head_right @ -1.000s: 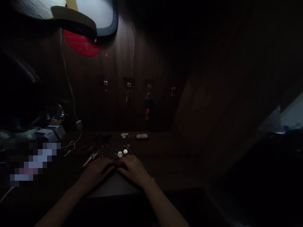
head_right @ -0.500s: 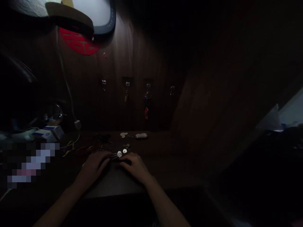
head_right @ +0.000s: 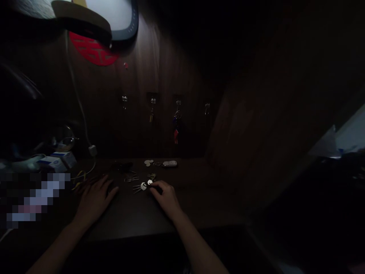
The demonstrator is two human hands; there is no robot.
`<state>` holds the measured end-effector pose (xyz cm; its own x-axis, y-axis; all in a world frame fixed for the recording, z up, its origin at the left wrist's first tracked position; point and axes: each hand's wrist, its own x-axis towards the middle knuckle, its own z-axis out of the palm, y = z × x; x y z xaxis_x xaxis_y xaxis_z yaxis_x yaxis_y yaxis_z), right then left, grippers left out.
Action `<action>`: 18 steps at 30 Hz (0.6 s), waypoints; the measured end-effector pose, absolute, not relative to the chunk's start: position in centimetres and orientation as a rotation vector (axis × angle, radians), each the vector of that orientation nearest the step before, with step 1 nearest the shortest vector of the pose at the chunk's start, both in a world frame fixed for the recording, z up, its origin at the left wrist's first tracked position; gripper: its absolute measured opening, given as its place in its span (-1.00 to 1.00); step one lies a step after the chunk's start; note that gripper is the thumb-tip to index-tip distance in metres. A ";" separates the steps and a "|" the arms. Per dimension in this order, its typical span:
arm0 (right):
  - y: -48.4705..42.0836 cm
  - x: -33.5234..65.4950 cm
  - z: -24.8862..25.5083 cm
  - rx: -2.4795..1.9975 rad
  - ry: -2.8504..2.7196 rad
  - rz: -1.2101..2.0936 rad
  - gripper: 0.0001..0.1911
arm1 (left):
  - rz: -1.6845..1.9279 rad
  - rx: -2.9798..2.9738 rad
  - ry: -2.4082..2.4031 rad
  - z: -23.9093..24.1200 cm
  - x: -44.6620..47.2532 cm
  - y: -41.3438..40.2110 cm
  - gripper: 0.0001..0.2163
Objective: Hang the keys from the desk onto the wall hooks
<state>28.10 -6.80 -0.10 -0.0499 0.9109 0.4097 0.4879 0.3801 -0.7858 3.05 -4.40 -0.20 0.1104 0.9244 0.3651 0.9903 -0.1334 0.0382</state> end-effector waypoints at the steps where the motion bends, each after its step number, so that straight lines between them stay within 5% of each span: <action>1: -6.7 28.1 -0.1 -1.243 -1.678 0.552 -0.84 | -0.427 -2.160 -1.917 -0.1 2.6 -4.2 -0.56; 18: -6.5 28.1 -0.1 -1.269 -1.553 0.504 -0.85 | -0.361 -2.537 -1.753 0.1 7.6 -1.6 -0.50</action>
<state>28.09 -6.47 -0.05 0.0795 0.8950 0.4390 0.4666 0.3557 -0.8098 7.58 -1.60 0.11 0.3355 0.9182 0.2104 0.9268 -0.3618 0.1011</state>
